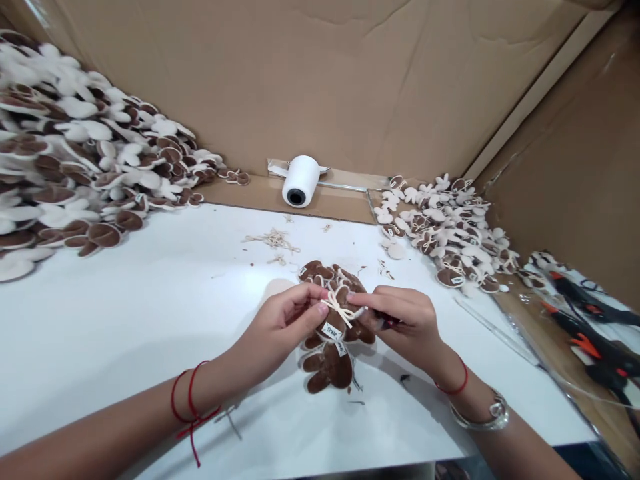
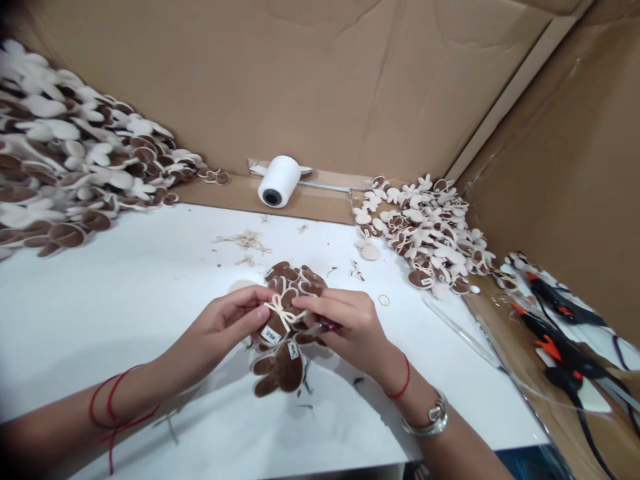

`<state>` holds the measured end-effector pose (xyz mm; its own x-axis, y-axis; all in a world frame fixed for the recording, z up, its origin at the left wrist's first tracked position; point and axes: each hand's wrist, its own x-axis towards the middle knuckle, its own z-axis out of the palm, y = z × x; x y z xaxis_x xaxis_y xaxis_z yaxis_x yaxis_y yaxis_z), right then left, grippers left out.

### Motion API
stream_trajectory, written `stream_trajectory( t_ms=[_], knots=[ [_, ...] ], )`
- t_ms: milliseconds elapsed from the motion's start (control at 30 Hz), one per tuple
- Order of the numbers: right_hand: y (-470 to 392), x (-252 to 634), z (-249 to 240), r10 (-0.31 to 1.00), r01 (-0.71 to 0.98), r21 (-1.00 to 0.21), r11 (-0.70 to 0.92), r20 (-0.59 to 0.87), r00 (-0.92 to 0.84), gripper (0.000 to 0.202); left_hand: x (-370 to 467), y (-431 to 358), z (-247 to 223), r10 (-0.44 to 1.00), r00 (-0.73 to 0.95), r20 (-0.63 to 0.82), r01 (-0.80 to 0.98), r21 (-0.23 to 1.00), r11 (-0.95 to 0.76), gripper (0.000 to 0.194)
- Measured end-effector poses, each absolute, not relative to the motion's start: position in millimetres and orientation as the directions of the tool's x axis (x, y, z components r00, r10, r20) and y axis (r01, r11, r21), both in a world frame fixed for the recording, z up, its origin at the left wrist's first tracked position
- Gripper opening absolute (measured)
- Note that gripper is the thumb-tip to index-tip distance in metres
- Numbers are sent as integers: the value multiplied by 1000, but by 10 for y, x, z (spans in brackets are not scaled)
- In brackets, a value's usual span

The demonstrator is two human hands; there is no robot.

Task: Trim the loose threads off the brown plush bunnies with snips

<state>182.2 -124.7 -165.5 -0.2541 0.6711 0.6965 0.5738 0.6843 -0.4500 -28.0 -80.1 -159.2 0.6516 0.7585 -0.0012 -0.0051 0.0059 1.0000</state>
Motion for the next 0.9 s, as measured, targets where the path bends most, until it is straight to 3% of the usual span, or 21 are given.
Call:
stream_trajectory(
  t_ms=[67, 167, 300, 367, 433, 467, 533, 567, 667, 800, 900],
  knots=[
    [-1272, 1774, -1652, 772, 530, -615, 584, 623, -127, 19, -272, -798, -1582, 766, 642, -26, -31, 998, 60, 21],
    [-1315, 1675, -1647, 936, 287, -897, 335, 351, 6, 21, -270, -799, -1591, 802, 596, -41, -75, 991, 107, 21],
    [-1397, 1494, -1670, 993, -21, -999, 31, 33, -116, 31, -285, -856, -1650, 762, 642, -85, -5, 993, 115, 24],
    [-1435, 1424, -1687, 986, -113, -990, -82, -64, -155, 27, -300, -888, -1674, 791, 610, -48, 130, 991, -41, 18],
    [-1457, 1392, -1693, 976, -159, -975, -155, -126, -179, 24, -322, -894, -1683, 830, 526, 186, 267, 890, -369, 12],
    [-1463, 1392, -1689, 970, -155, -972, -177, -147, -192, 24, -334, -884, -1683, 790, 507, 344, 319, 777, -543, 11],
    [-1467, 1412, -1671, 960, -108, -975, -195, -167, -224, 23, -353, -846, -1680, 604, 553, 574, 355, 493, -794, 16],
    [-1468, 1428, -1662, 957, -66, -980, -189, -169, -238, 21, -358, -822, -1679, 508, 601, 617, 350, 368, -862, 16],
    [-1470, 1469, -1650, 962, 132, -989, -68, -100, -253, 19, -344, -767, -1687, 342, 743, 575, 320, 144, -936, 10],
    [-1471, 1479, -1694, 968, 374, -912, 169, 82, -238, 25, -299, -791, -1701, 254, 872, 419, 226, 116, -967, 34],
    [-1466, 1473, -1734, 937, 367, -878, 308, 213, -277, 26, -292, -847, -1684, 250, 908, 335, 183, 219, -958, 33]
  ],
)
